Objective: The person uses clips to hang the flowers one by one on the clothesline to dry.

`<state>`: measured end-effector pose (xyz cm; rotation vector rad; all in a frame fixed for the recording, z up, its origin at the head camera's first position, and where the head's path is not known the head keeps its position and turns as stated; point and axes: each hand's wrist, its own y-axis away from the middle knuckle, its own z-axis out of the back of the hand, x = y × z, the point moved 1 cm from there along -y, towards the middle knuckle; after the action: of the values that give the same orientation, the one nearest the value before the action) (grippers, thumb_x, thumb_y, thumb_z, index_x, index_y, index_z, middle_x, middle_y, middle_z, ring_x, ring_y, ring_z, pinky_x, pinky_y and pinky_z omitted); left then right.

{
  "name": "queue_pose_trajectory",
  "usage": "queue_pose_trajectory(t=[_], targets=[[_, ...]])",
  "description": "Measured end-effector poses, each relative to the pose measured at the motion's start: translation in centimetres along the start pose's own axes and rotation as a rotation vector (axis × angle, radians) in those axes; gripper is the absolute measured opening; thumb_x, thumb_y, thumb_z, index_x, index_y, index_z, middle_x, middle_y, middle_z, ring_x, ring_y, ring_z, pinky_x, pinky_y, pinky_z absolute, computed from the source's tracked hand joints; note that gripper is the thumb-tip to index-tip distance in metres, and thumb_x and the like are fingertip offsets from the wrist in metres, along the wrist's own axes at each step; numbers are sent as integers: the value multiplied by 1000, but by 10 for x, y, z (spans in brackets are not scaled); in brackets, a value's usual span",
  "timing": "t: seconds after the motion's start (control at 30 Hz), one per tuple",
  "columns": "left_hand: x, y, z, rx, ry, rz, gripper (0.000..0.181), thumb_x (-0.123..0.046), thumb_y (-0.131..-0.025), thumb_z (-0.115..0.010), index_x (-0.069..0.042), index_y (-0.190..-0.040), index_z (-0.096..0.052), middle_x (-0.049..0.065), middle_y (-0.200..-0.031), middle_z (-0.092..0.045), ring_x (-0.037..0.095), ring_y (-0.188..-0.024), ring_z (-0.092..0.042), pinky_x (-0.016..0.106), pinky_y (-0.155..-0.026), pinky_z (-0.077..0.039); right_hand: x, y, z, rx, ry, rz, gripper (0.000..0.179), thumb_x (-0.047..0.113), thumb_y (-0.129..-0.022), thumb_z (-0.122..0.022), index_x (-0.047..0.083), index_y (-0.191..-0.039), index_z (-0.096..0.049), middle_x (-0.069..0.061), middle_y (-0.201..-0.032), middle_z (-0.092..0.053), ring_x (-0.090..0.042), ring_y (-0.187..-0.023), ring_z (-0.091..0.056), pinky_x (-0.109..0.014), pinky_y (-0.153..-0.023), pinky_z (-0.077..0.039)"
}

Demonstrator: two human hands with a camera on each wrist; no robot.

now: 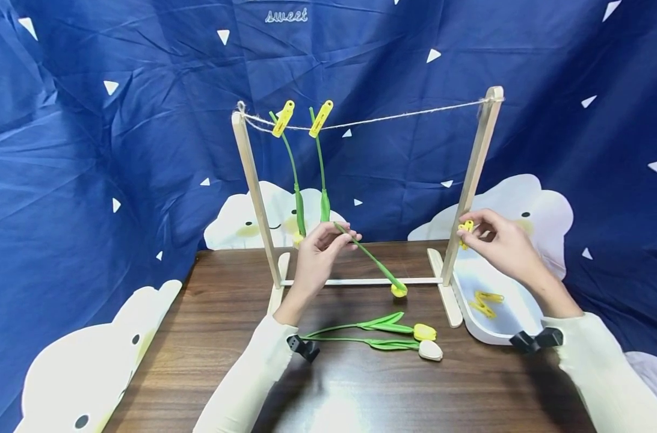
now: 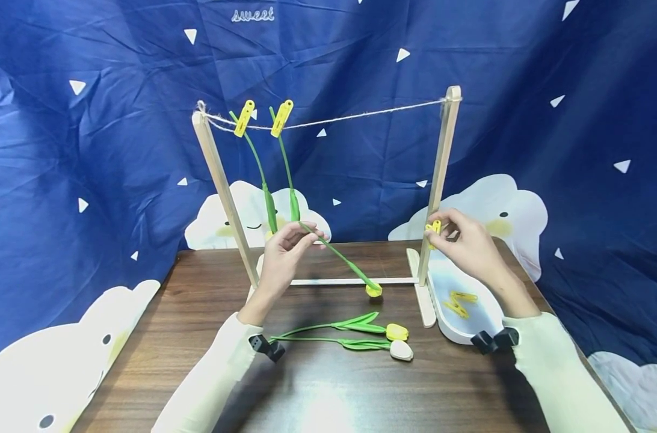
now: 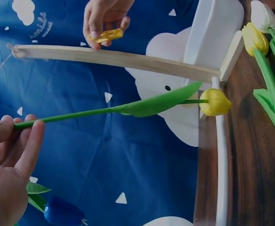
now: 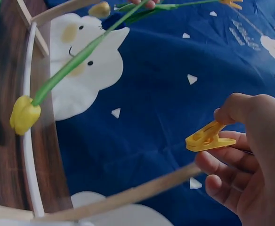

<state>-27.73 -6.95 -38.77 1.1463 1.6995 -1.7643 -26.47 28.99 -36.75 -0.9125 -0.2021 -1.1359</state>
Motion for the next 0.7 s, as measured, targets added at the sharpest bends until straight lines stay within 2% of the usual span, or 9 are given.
queue_pose_trajectory(t=[0.07,0.13,0.27,0.3,0.37,0.5,0.57,0.7], targets=[[-2,-2,0,-12,-2,2,18,4,-101,-67,12,-117,-65,37,-108,-71,30,-101,-78,55,-88,-64,6,-3,-2,8,-5,25,23,14,-97,-78,9,-119,-73,-4,-87,-71,2,-72,-59,-11,-64,-46],[-4,-4,0,-21,-2,0,17,4,-101,-67,12,-116,-65,37,-107,-71,31,-100,-78,60,-88,-63,12,-5,-6,2,-21,60,24,10,-96,-78,8,-120,-73,-5,-88,-72,2,-73,-59,-10,-66,-46],[-9,-10,-2,-30,-21,-11,17,3,-101,-67,12,-116,-65,36,-106,-72,43,-100,-77,66,-87,-60,23,-9,-10,-15,-65,113,33,4,-96,-77,6,-128,-71,-4,-92,-70,4,-79,-60,-9,-69,-47],[-10,-12,-2,-31,-30,-13,17,3,-101,-67,12,-116,-66,36,-107,-72,45,-100,-76,64,-87,-61,27,-10,-11,-19,-80,120,35,3,-95,-77,6,-129,-71,-4,-94,-71,5,-80,-60,-8,-71,-47],[-14,-15,-3,-34,-46,-17,18,2,-102,-68,12,-117,-67,35,-107,-73,41,-99,-77,57,-86,-64,34,-13,-12,-19,-91,136,38,2,-95,-76,6,-133,-69,-7,-99,-73,7,-84,-60,-8,-74,-48],[-21,-21,-7,-30,-54,-31,21,1,-102,-68,12,-119,-68,37,-109,-73,19,-96,-79,41,-84,-67,50,-20,-12,-17,-110,164,39,0,-93,-78,7,-131,-70,-11,-108,-77,7,-88,-61,-9,-77,-49],[-26,-25,-9,-25,-54,-48,21,1,-102,-67,12,-120,-68,37,-110,-73,13,-94,-78,38,-83,-67,57,-24,-13,-18,-125,186,38,-2,-92,-80,8,-128,-71,-11,-110,-79,7,-88,-62,-9,-78,-50],[-35,-31,-13,-25,-77,-73,21,0,-102,-68,9,-121,-70,34,-111,-74,11,-93,-78,41,-85,-66,71,-33,-15,-9,-187,236,39,-6,-89,-82,6,-124,-73,-12,-114,-77,4,-88,-65,-8,-81,-52]])
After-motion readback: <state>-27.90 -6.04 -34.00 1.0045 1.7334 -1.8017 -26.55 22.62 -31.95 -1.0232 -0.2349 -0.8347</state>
